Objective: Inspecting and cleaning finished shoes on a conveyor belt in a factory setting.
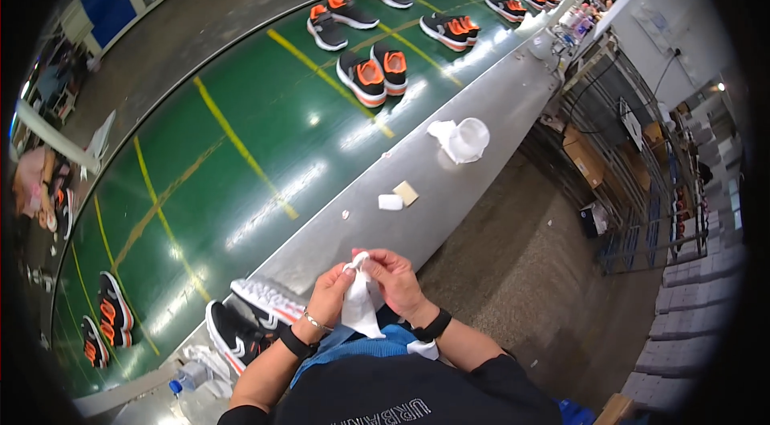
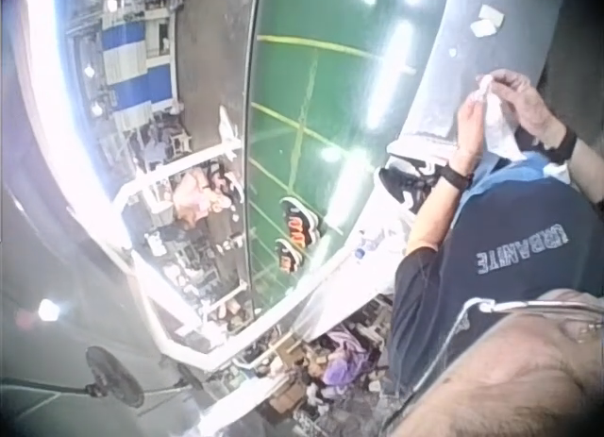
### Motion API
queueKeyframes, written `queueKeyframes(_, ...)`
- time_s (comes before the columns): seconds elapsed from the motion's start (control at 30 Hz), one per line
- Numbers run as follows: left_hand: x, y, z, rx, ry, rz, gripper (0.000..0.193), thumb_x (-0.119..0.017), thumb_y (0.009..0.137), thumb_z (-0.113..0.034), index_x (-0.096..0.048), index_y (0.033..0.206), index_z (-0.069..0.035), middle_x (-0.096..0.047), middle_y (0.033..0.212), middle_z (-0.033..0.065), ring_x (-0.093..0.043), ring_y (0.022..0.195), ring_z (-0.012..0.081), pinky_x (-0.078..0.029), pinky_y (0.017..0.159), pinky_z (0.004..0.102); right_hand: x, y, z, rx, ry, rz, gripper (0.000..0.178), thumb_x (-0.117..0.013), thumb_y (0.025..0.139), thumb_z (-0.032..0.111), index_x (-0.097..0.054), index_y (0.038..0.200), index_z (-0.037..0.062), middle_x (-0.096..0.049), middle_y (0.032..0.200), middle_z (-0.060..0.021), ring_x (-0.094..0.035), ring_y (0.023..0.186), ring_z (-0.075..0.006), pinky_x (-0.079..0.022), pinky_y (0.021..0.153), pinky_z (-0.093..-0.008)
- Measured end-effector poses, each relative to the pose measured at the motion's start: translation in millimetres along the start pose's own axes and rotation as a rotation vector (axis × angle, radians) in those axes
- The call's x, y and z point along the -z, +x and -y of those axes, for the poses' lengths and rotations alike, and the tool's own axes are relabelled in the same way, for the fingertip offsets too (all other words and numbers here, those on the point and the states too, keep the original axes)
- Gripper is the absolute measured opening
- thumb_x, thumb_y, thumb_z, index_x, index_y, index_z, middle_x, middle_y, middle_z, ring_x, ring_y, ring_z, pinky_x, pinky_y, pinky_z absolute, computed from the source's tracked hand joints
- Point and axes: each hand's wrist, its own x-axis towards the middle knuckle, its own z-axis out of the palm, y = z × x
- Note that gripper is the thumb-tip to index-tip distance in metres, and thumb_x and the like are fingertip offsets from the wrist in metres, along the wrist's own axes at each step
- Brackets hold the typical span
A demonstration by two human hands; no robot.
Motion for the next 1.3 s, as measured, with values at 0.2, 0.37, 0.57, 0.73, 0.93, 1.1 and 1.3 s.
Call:
queueKeyframes(0.2, -28, 30, 5, 0.198, 0.200, 0.175, 0.022, -0.048, 0.089, -0.025, -0.055, 0.095, -0.004, -0.058, 0.086, 0.0019, -0.057, 0.076, 0.0119, -0.049, 0.072, 0.0277, 41, 10, 35, 0.150, -0.232, -0.131, 0.016, -0.051, 0.086, 0.005, -0.056, 0.100, 0.0007, -0.060, 0.090, -0.0070, -0.059, 0.074, -0.0149, -0.049, 0.069, -0.0254)
queueKeyframes(0.37, -43, 26, 4, 0.077, 0.442, 0.109, 0.022, -0.049, 0.089, -0.023, -0.056, 0.094, -0.003, -0.057, 0.084, 0.0005, -0.055, 0.076, 0.0077, -0.046, 0.069, 0.0217, 131, 74, 135, 0.182, -0.185, -0.355, 0.016, -0.051, 0.085, 0.006, -0.055, 0.099, -0.0007, -0.058, 0.076, -0.0068, -0.055, 0.058, -0.0131, -0.047, 0.050, -0.0252)
queueKeyframes(0.57, -5, -18, 11, 0.131, 0.517, -0.300, 0.013, -0.051, 0.086, -0.010, -0.054, 0.093, 0.001, -0.057, 0.085, 0.0039, -0.057, 0.076, 0.0103, -0.048, 0.070, 0.0227, 236, 176, 205, 0.411, -1.794, -0.440, 0.012, -0.054, 0.075, 0.005, -0.063, 0.079, -0.0025, -0.061, 0.082, -0.0161, -0.061, 0.073, -0.0297, -0.050, 0.065, -0.0352)
queueKeyframes(0.73, 34, -79, 45, -0.037, 0.460, -0.673, 0.010, -0.051, 0.084, -0.005, -0.054, 0.089, 0.003, -0.057, 0.079, 0.0064, -0.057, 0.070, 0.0112, -0.047, 0.066, 0.0220, 261, 214, 198, 0.099, -2.235, -0.245, 0.015, -0.051, 0.076, 0.008, -0.063, 0.080, 0.0005, -0.060, 0.090, -0.0160, -0.061, 0.084, -0.0306, -0.051, 0.069, -0.0394)
queueKeyframes(0.93, 51, -145, 72, -0.154, 0.652, -1.067, 0.008, -0.051, 0.081, -0.005, -0.052, 0.088, -0.001, -0.053, 0.073, 0.0021, -0.048, 0.063, 0.0074, -0.041, 0.058, 0.0203, 250, 210, 194, 0.109, -1.940, -0.272, 0.015, -0.054, 0.074, 0.005, -0.065, 0.084, 0.0065, -0.058, 0.092, -0.0174, -0.057, 0.088, -0.0328, -0.045, 0.077, -0.0395)
queueKeyframes(1.1, 51, -149, 95, -0.230, 0.785, -1.309, 0.040, -0.057, 0.072, -0.006, -0.046, 0.109, 0.003, -0.052, 0.102, 0.0150, -0.052, 0.096, 0.0249, -0.041, 0.086, 0.0341, 258, 192, 214, 0.210, -2.060, -0.163, 0.019, -0.049, 0.079, 0.014, -0.064, 0.085, 0.0024, -0.057, 0.091, -0.0200, -0.054, 0.087, -0.0351, -0.042, 0.074, -0.0413)
queueKeyframes(1.3, 46, -101, 110, -0.078, 0.682, -1.183, 0.060, -0.068, 0.072, -0.033, -0.046, 0.112, 0.005, -0.056, 0.103, 0.0206, -0.055, 0.098, 0.0284, -0.042, 0.084, 0.0348, 212, 152, 228, 0.693, -1.791, -0.203, 0.014, -0.051, 0.082, 0.003, -0.060, 0.092, 0.0016, -0.056, 0.084, -0.0091, -0.056, 0.077, -0.0205, -0.044, 0.068, -0.0272)
